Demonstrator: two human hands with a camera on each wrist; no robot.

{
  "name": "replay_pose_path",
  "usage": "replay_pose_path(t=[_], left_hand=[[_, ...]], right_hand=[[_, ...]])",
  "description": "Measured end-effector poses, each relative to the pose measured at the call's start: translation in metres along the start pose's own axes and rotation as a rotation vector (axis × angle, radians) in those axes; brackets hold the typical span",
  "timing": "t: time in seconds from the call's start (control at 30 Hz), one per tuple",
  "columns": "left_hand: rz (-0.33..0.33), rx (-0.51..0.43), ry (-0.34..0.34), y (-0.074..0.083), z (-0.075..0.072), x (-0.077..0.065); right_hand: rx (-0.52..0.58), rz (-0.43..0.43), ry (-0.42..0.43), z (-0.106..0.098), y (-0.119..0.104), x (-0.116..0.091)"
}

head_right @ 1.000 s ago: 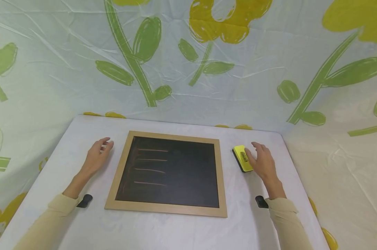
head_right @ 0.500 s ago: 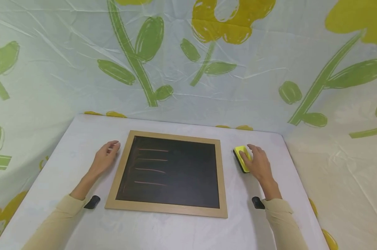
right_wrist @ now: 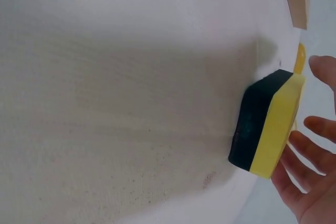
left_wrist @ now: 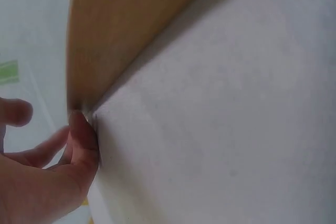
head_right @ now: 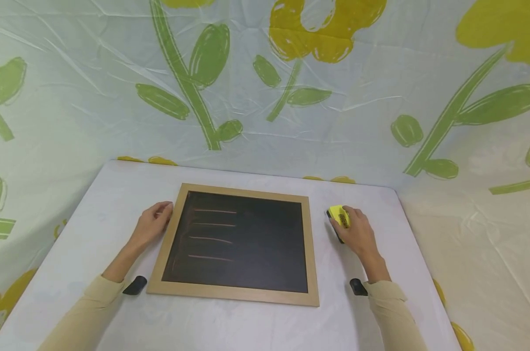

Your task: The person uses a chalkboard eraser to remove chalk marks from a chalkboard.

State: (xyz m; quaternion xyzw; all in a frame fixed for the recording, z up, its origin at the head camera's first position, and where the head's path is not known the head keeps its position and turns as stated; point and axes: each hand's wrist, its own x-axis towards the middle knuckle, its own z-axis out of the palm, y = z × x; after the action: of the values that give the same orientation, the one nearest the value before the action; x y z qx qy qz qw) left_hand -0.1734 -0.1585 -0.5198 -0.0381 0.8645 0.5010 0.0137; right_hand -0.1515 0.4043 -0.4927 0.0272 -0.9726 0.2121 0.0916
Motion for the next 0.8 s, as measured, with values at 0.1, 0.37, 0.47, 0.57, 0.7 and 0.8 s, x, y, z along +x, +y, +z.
replay_pose_path(t=[0.1, 0.37, 0.47, 0.57, 0.7, 0.8], left_hand=[[-0.009, -0.030, -0.001, -0.0002, -0.0003, -0.0007], [-0.015, -0.105, -0.030, -0.0028, -0.0004, 0.0020], [-0.017, -0.110, -0.032, -0.0039, -0.0004, 0.0032], [-0.021, -0.102, -0.027, -0.0055, -0.0009, 0.0039], [-0.028, -0.120, -0.034, -0.0066, -0.0017, 0.0042], [-0.035, -0.152, -0.042, -0.0063, -0.0019, 0.0046]], right_hand=[[-0.020, -0.001, -0.002, 0.0013, -0.0009, 0.0003], [-0.062, 0.091, -0.080, 0.0028, -0.0003, -0.0013], [-0.080, 0.114, -0.100, 0.0027, -0.0001, -0.0017], [-0.089, 0.113, -0.101, 0.0028, 0.0002, -0.0013], [-0.103, 0.093, -0.077, 0.0020, -0.0011, 0.0002], [-0.107, 0.076, -0.057, 0.0004, -0.0036, 0.0027]])
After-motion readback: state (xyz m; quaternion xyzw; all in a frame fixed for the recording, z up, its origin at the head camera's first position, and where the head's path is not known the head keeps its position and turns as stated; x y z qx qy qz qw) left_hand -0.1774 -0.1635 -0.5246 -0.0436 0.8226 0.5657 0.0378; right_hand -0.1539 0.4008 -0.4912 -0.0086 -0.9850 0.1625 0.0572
